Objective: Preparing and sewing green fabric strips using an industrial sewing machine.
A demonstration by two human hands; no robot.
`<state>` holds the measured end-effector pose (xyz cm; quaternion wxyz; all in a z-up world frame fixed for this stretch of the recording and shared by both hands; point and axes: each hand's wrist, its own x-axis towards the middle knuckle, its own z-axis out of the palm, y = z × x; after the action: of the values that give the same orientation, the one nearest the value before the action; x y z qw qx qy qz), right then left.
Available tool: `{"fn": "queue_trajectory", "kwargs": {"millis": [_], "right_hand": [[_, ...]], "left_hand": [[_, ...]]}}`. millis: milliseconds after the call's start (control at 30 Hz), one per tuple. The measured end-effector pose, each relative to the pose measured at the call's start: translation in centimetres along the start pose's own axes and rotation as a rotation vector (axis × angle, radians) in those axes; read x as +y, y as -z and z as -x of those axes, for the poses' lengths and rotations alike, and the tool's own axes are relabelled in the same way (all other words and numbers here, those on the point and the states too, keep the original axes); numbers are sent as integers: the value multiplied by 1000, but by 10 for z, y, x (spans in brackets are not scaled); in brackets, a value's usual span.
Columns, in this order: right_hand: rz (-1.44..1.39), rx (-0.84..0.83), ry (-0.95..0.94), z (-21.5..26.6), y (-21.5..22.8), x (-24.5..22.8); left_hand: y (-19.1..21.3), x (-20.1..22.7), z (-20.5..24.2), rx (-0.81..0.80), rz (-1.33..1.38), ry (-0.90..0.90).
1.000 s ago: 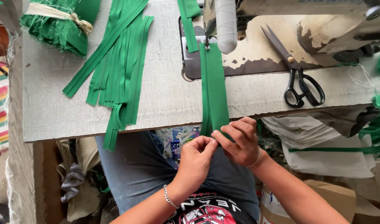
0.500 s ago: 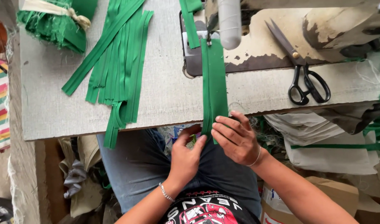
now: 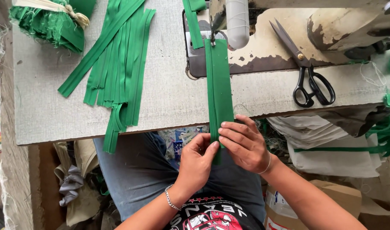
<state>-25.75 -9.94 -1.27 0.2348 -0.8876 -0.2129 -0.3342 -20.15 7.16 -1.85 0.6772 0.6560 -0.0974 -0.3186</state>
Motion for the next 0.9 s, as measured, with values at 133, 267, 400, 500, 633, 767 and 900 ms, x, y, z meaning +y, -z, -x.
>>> {"fn": "queue_trajectory", "kwargs": {"millis": [133,267,400,500,633,767,900], "right_hand": [[0,-15,25,0,1,2],[26,-66,48,-1,3,2],[80,-118,55,6,4,3],[84,-157,22,10,6,1],[37,-131,-36,13,5,-1],[103,-46,-34,16,0,-3],[235,43,7,15,-4,3]], "left_hand": [[0,-8,-4,0,46,59],[2,-10,-4,25,205,211],[4,-7,-6,26,200,221],[5,-6,-6,-22,280,248],[5,-6,-7,-63,288,251],[5,3,-5,-72,187,274],[-1,7,-5,-32,177,291]]}}
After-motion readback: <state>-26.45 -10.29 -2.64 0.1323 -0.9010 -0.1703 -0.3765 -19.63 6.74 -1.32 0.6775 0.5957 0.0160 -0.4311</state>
